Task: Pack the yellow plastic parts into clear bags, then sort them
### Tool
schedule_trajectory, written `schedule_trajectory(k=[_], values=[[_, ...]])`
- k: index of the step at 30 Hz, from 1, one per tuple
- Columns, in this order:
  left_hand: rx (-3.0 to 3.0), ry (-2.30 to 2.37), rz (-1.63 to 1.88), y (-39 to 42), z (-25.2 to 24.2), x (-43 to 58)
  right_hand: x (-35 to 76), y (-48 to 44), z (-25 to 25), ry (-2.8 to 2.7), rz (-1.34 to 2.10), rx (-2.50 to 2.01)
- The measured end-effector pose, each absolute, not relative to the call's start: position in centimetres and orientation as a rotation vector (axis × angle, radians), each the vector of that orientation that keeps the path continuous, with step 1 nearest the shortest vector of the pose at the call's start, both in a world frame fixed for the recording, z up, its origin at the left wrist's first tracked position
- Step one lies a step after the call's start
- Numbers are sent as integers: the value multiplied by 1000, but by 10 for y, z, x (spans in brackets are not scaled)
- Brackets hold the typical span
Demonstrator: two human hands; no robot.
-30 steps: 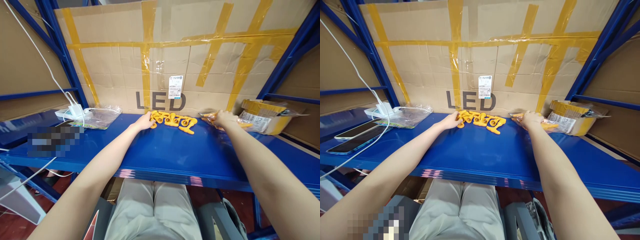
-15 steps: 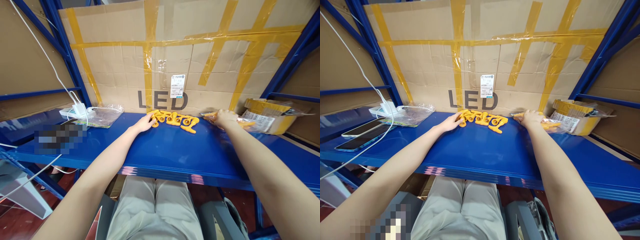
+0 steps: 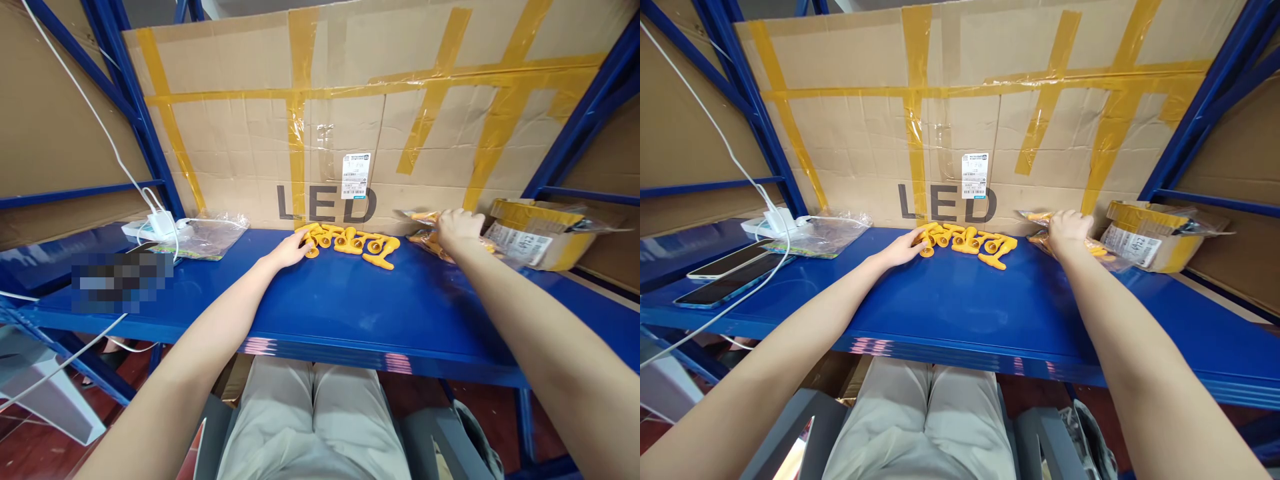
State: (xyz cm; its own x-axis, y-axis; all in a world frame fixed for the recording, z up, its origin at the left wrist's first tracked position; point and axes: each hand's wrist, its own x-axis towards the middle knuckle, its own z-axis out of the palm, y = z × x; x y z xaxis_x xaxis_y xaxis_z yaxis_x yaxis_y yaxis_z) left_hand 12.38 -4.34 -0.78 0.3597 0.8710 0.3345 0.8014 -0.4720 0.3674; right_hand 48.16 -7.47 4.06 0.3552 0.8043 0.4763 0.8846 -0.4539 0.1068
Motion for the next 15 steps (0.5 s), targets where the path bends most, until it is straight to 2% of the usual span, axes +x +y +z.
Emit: schedule_trajectory(k=[9,15], values=[[2448,1531,747,-48,-5,126,438,-80,84,-1712,-935,-1978],[2345,1525,844,-45,-7,126,375,-73,77,-1963,-918,-1663]])
